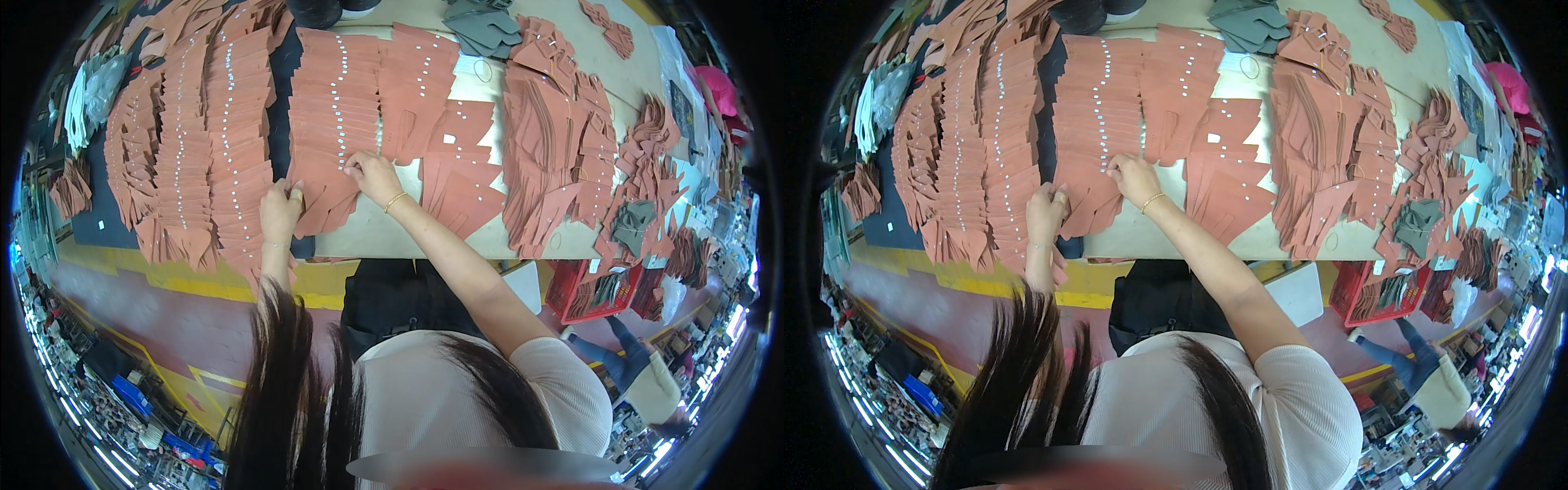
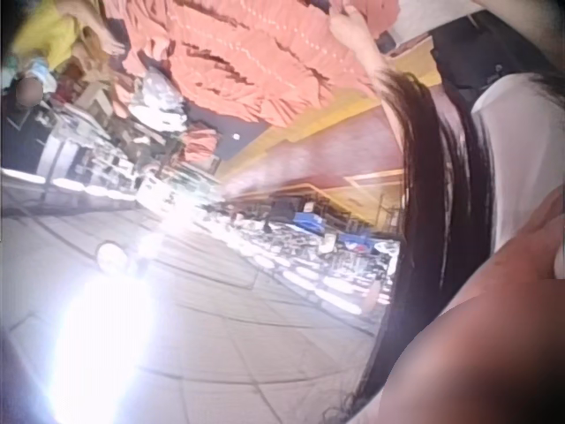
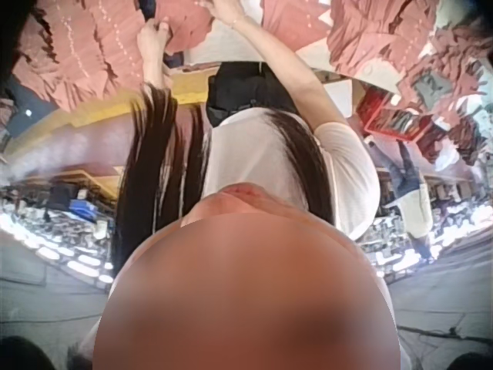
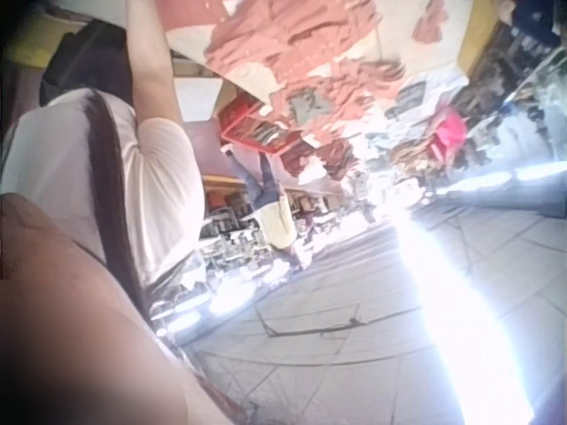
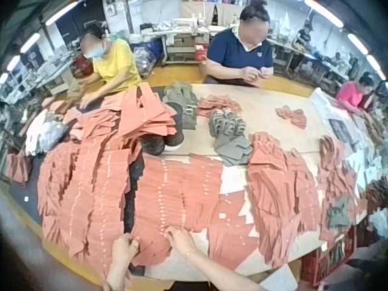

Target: The person sorts and stacks pink fabric pieces on a table. They repeatedly pick up pieces, align them, and place them into neat piles while occasionally moving other stacks aside to reach the work area.

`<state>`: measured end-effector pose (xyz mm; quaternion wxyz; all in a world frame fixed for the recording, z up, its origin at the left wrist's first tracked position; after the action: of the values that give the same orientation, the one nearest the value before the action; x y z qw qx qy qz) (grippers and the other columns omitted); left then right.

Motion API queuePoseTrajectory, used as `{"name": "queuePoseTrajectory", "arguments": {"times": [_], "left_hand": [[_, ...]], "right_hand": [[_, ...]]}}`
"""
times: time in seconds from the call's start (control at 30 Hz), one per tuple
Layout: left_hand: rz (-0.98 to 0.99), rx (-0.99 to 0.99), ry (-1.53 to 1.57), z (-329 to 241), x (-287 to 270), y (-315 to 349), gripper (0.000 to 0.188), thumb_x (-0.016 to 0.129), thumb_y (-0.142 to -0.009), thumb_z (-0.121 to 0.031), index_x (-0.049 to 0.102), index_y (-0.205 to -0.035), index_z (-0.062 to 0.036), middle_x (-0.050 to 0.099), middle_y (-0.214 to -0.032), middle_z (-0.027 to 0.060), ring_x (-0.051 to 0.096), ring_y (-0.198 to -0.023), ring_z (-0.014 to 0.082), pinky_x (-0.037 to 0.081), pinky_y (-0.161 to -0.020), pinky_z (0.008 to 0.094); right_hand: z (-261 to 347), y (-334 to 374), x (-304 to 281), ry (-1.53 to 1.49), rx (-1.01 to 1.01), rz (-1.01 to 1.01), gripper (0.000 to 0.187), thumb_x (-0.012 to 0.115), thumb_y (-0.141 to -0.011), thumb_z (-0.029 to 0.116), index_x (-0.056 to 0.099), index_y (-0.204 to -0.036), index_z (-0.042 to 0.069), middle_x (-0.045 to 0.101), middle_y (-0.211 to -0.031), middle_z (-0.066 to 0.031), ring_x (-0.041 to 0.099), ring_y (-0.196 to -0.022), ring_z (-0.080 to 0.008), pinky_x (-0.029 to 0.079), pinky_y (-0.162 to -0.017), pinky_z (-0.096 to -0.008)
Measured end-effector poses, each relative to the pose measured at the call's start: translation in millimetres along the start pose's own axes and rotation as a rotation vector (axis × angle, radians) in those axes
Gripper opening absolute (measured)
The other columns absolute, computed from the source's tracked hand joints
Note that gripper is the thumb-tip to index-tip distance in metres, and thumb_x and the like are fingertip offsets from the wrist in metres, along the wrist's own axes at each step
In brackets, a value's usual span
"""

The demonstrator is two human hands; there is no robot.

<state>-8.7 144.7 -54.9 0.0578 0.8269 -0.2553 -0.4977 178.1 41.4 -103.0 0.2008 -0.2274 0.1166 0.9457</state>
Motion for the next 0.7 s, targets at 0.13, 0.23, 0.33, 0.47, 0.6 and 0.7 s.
{"name": "queuePoseTrajectory", "arguments": {"times": [0.13, 0.23, 0.33, 0.47, 0.6, 0.7], "left_hand": [[0.057, -0.004, 0.191, -4, 1, 7, 0.030, 0.061, -0.092, -0.027, 0.061, -0.079, 0.0008, 0.063, -0.062, 0.0157, 0.065, -0.059, 0.0322, 0.048, -0.057, 0.0426], [0.075, 0.076, -0.012, -15, -2, 6, 0.032, 0.060, -0.093, -0.026, 0.059, -0.081, 0.0035, 0.060, -0.063, 0.0177, 0.061, -0.059, 0.0300, 0.047, -0.059, 0.0419], [0.100, 0.046, -0.214, -14, -1, 0, 0.029, 0.062, -0.091, -0.027, 0.061, -0.086, 0.0009, 0.064, -0.072, 0.0182, 0.065, -0.071, 0.0353, 0.049, -0.065, 0.0452], [-0.134, 0.132, -0.402, -27, -15, 7, 0.034, 0.067, -0.087, -0.030, 0.058, -0.103, -0.0011, 0.064, -0.099, 0.0224, 0.063, -0.092, 0.0411, 0.048, -0.078, 0.0487], [-0.303, 0.391, -0.373, -75, -28, 20, 0.048, 0.071, -0.083, -0.024, 0.052, -0.121, -0.0005, 0.058, -0.108, 0.0287, 0.058, -0.099, 0.0446, 0.046, -0.085, 0.0505], [-0.091, 0.472, -0.117, -113, -1, 25, 0.041, 0.068, -0.085, -0.019, 0.057, -0.119, 0.0000, 0.060, -0.109, 0.0225, 0.059, -0.100, 0.0396, 0.047, -0.088, 0.0468]], "right_hand": [[0, 4, 3, -0.028, -0.020, -0.035, 0.009, 0.067, -0.085, 0.010, 0.066, -0.089, 0.003, 0.069, -0.089, -0.0141, 0.066, -0.083, -0.0335, 0.052, -0.076, -0.0422], [-1, 5, 3, 0.013, -0.019, -0.049, 0.008, 0.064, -0.086, 0.012, 0.064, -0.088, 0.005, 0.068, -0.088, -0.0156, 0.065, -0.082, -0.0358, 0.052, -0.076, -0.0440], [3, 2, 4, 0.158, 0.021, -0.042, 0.012, 0.066, -0.085, 0.016, 0.061, -0.092, 0.009, 0.065, -0.090, -0.0109, 0.064, -0.092, -0.0306, 0.048, -0.081, -0.0446], [15, 7, -17, 0.306, -0.020, -0.133, 0.020, 0.069, -0.084, 0.021, 0.058, -0.098, 0.012, 0.058, -0.101, -0.0063, 0.058, -0.102, -0.0258, 0.041, -0.089, -0.0442], [10, 20, -69, 0.145, -0.042, -0.203, 0.022, 0.069, -0.084, 0.022, 0.059, -0.099, 0.010, 0.056, -0.101, -0.0071, 0.058, -0.102, -0.0280, 0.044, -0.087, -0.0428], [-9, 45, -138, 0.111, -0.156, -0.283, 0.020, 0.068, -0.084, 0.018, 0.061, -0.100, 0.007, 0.057, -0.100, -0.0089, 0.059, -0.099, -0.0291, 0.048, -0.084, -0.0408]]}}
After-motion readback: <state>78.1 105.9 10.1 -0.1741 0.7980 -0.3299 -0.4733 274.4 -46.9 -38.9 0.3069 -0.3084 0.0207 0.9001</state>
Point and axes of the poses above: each hand's wrist, its own y-axis away from the middle knuckle, its own x-axis out of the palm, z = x × y, the point moved 7 cm from there along -y, towards the middle knuckle
